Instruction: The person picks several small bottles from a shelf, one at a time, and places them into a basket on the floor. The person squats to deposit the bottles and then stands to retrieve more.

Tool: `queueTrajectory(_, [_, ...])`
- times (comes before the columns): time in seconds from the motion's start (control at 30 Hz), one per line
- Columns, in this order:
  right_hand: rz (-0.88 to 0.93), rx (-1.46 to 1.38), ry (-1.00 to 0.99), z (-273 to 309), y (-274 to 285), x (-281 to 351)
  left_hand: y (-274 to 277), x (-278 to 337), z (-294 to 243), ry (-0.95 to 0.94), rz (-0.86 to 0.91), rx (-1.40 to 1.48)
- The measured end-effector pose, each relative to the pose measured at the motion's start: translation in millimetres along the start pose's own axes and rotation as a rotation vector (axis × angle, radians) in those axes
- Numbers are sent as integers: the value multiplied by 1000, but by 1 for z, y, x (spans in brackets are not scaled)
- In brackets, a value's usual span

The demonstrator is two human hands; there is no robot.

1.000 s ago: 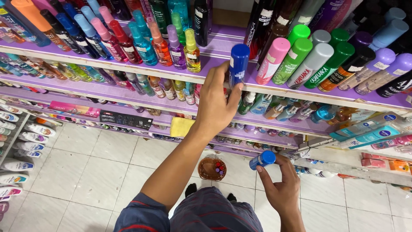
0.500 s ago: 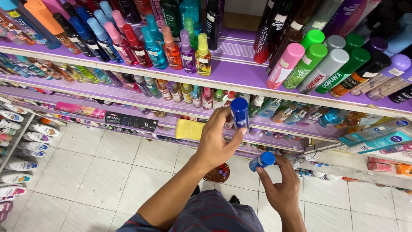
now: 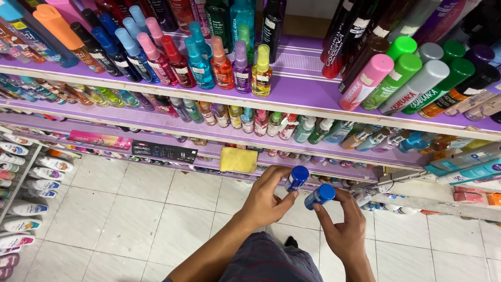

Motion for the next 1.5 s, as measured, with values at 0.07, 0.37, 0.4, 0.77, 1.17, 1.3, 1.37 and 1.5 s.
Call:
queueTrajectory(0.07, [5, 7, -15, 0, -6, 0, 4, 5, 6, 21, 20, 10])
queueTrajectory(0.37, [-12, 1, -46, 12, -37, 6, 26, 18, 29, 55, 62, 23])
queueTrajectory(0.4, [-10, -4, -52, 13, -38, 6, 27, 17, 30, 25, 60, 27])
queueTrajectory(0.77, [-22, -18, -68, 10, -18, 16, 6, 26, 31, 98, 87, 19])
queueTrajectory(1.17, [-12, -88, 121, -32, 48, 13, -68, 39, 17, 45, -105, 34])
queueTrajectory(1.3, [9, -168, 161, -49, 56, 16, -86, 49, 16, 31, -176, 29])
queueTrajectory(1.37, [26, -183, 160, -55, 56, 17, -90, 53, 13, 42, -185, 5])
queueTrajectory(1.5, [48, -219, 153, -66, 47, 15, -93, 61, 25, 63, -182, -35])
Point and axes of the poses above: each hand's wrist, its own x-axis away from the middle knuckle, its own y-axis out of the back of the hand, z = x × y, the point moved 4 cm from there along -x, towards the middle knuckle
